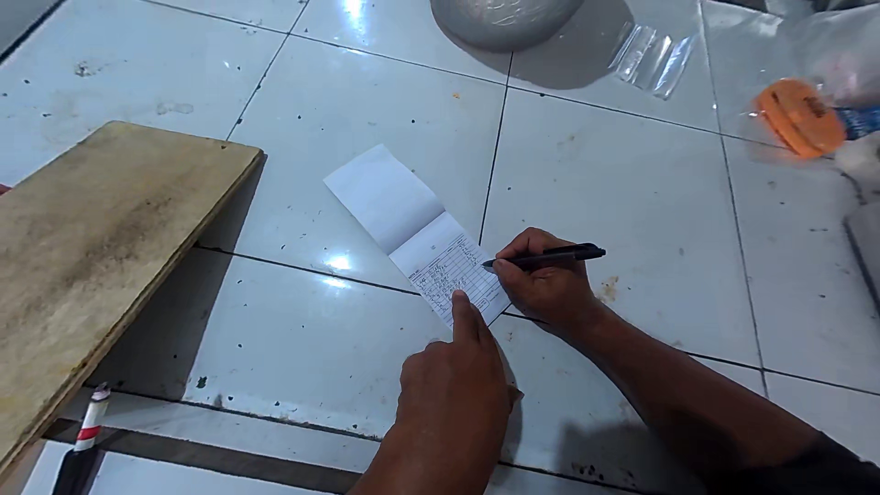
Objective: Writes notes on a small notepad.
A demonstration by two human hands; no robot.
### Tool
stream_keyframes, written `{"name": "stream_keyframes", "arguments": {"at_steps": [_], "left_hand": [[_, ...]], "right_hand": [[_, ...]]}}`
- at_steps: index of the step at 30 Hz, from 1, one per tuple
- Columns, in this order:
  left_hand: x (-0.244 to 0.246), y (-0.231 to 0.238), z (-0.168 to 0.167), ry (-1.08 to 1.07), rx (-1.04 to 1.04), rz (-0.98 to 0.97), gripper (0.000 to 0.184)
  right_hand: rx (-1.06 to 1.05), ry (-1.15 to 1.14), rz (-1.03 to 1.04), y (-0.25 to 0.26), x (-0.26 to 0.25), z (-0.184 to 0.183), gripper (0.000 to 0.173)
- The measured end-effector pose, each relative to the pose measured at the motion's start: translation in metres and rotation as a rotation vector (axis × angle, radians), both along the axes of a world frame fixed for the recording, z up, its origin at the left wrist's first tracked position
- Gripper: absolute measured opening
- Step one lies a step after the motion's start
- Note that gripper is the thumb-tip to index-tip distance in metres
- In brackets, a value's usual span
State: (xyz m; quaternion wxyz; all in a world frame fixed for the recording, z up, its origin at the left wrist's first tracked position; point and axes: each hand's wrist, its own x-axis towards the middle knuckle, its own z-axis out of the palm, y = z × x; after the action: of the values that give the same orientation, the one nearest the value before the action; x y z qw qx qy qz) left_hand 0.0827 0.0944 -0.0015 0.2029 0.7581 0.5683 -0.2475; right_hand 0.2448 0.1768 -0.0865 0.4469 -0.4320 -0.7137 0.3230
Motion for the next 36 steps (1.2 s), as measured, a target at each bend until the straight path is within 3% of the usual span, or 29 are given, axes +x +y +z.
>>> {"name": "stream_keyframes", "arguments": {"at_steps": [36], "left_hand": [[-0.0011,-0.0020,-0.0008,-0.009,0.026,-0.002,0.103]], "right_hand": [[-0.050,-0.085,-0.046,0.0008,-0.0023,0.0000,0.004]]}}
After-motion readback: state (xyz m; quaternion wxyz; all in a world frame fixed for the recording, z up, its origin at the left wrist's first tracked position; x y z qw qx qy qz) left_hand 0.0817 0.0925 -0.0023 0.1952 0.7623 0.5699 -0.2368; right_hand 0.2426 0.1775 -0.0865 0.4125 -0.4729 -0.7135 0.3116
